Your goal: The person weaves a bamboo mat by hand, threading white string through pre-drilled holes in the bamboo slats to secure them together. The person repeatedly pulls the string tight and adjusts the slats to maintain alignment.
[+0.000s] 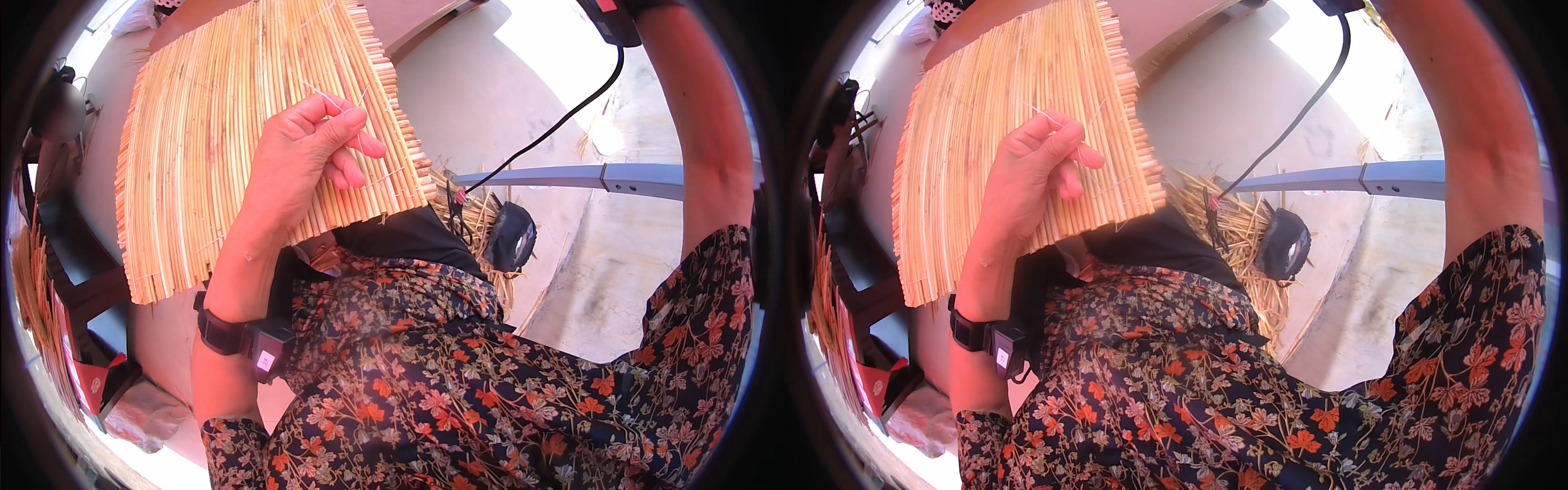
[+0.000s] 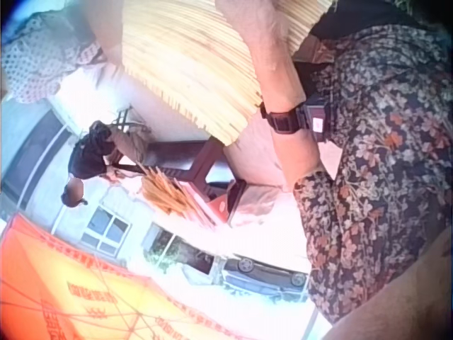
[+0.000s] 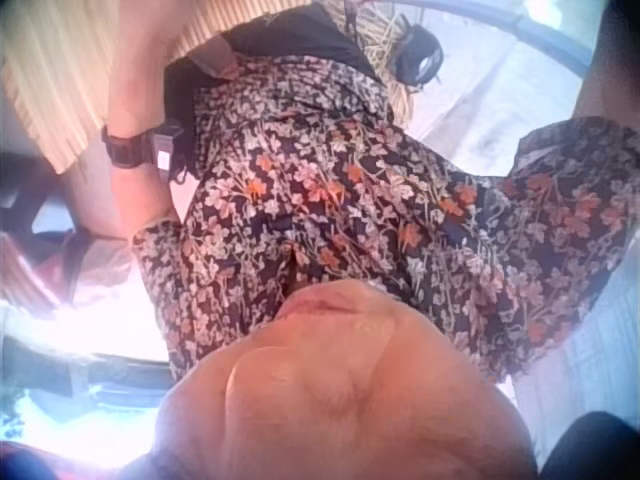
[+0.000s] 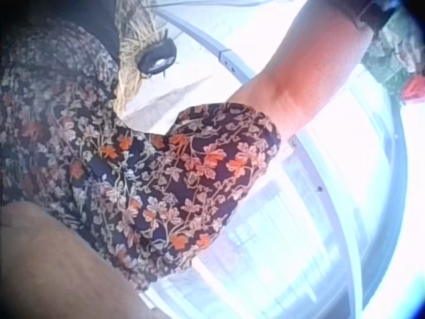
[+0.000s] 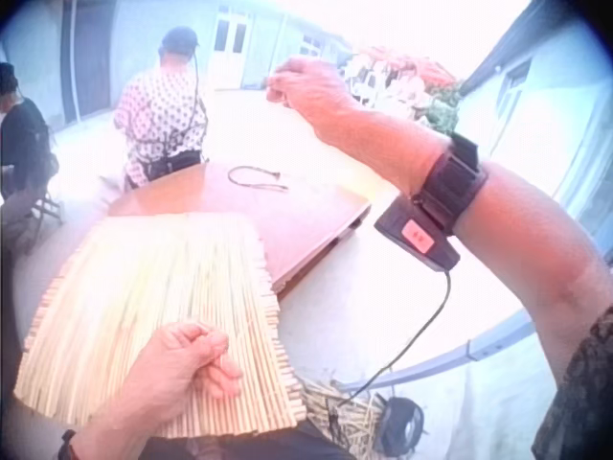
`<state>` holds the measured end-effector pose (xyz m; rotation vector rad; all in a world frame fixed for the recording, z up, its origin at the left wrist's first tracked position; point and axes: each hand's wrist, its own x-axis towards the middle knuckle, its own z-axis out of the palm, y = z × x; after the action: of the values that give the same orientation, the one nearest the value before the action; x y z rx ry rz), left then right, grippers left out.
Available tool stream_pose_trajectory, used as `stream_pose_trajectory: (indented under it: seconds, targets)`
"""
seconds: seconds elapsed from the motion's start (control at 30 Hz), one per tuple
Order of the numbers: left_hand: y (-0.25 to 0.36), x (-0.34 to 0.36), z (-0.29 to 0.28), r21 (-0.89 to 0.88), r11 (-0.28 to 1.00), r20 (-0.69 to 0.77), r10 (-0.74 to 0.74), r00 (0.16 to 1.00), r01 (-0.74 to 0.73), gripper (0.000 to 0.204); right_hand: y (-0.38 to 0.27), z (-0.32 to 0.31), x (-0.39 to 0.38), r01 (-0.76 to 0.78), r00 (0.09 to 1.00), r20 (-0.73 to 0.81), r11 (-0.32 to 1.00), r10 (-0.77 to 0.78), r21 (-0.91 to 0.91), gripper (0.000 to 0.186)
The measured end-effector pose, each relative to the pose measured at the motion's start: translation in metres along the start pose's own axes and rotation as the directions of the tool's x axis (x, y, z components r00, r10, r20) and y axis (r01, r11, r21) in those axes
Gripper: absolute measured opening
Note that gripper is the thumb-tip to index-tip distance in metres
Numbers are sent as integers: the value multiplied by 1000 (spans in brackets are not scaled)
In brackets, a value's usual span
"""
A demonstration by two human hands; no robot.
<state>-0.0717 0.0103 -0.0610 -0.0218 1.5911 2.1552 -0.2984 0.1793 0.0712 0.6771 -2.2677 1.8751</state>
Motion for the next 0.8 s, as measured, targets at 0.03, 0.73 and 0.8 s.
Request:
stream_pose_trajectory:
  seconds: [0.03,0.73,0.8]
  targets:
    - [3,1,-3,-109,994,-46,2,999,-7,19,8,7,-21,-33,999,30,999,34,-31,14]
    - [74,-65,-110,827,326,-520,137,843,458,48,73,64,-197,-572,817,193,721,543,391,20]
    - [78,-93,-121,693,438,-610,-67,790,572,48,73,65,-197,-560,827,202,740,525,371,19]
